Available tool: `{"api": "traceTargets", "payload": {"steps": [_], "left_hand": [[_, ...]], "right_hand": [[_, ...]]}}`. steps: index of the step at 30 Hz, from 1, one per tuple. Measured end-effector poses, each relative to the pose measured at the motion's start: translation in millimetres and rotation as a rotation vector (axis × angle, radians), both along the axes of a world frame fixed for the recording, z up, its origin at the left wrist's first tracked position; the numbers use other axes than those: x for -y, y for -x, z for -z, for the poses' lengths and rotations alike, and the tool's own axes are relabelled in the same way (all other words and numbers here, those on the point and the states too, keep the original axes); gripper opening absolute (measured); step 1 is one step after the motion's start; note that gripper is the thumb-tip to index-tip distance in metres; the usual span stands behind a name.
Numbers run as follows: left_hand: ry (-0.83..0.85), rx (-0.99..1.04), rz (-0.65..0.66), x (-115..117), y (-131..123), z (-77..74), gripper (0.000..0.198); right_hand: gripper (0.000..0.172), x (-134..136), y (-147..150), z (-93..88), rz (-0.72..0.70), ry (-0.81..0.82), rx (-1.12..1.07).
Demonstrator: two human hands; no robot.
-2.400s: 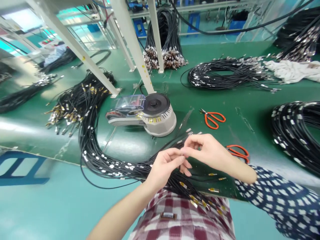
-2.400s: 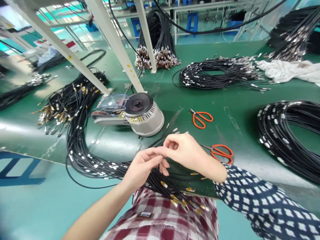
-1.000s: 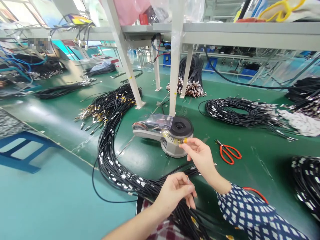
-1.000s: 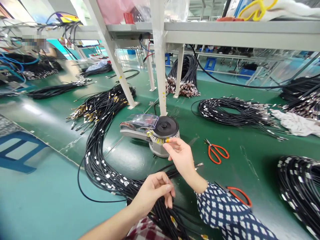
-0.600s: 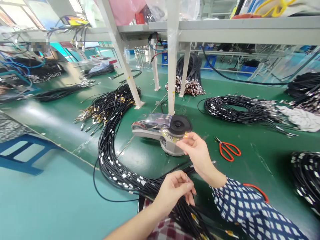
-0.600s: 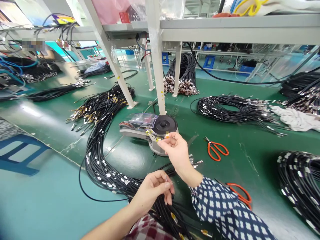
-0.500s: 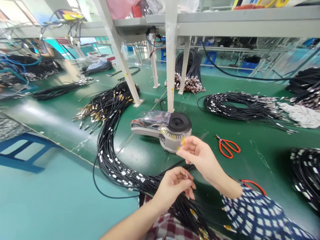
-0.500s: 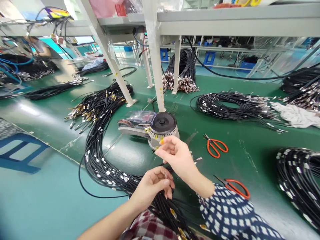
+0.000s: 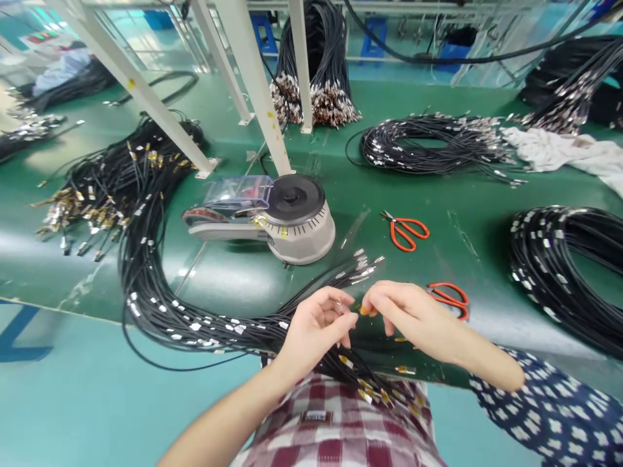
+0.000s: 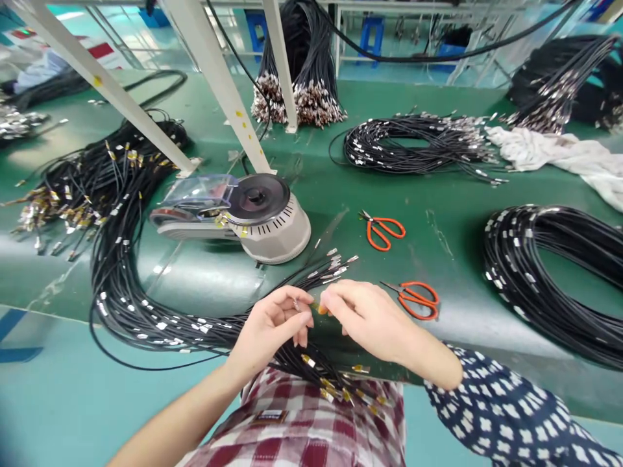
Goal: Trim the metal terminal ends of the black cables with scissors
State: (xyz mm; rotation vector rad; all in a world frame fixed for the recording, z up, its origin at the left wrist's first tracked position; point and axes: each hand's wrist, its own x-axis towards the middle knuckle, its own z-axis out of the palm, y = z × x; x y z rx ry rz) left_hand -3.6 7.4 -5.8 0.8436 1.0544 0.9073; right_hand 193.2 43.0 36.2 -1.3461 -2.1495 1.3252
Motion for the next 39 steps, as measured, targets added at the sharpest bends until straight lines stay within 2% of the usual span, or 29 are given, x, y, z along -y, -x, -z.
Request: {"api": "traceTargets", "payload": {"steps": [5,8,13,16,19,27,31,35,39], "left_hand": [[-0.016,-0.077,0.034,-3.2,-4.8,-2.6,0.027],[-0.036,-0.111,0.029,-3.8,-5.1,-3.6,0.027],[-0.028,-0.083,-0.012,-3.4,-2.6,-2.3,0.027],[-0.015,-0.064,-0.026,-2.6,-0.7,0.9,0.026],[-0.001,-0.023,-0.036,-1.6,1.1,4.3,0.024],[0.015,0.023,-0.062,-1.8,-0.6,5.3,0.024],[-0.004,0.053,-0.050,-1.0,-0.9,6.8,0.024],[-0.073,0.096,0.022,1.1,-0.4,4.6,0.033],[-0.033,0.007,0.037,3.3,-4.2,-0.6,0.029]], "right_hand": [[0.043,1.0,-2.1,0.1,-0.042,-0.084,0.068],[0.043,1.2,-4.4,6.9,-0.006,0.019,0.021],[0.049,2.1,-10.1,21.4,0.085,0.242,-0.192],[0.051,2.9,-12.2,28.6,0.155,0.287,-0.246],[0.045,4.7,-9.1,32.8,0.237,0.238,-0.259],[0.018,14.3,18.5,39.7,0.342,0.068,-0.342],[0.019,13.6,17.0,42.3,0.395,0.026,-0.384],[0.021,11.3,3.6,42.6,0.428,0.020,-0.379],[0.023,12.8,-5.6,41.3,0.433,0.033,-0.324]]}}
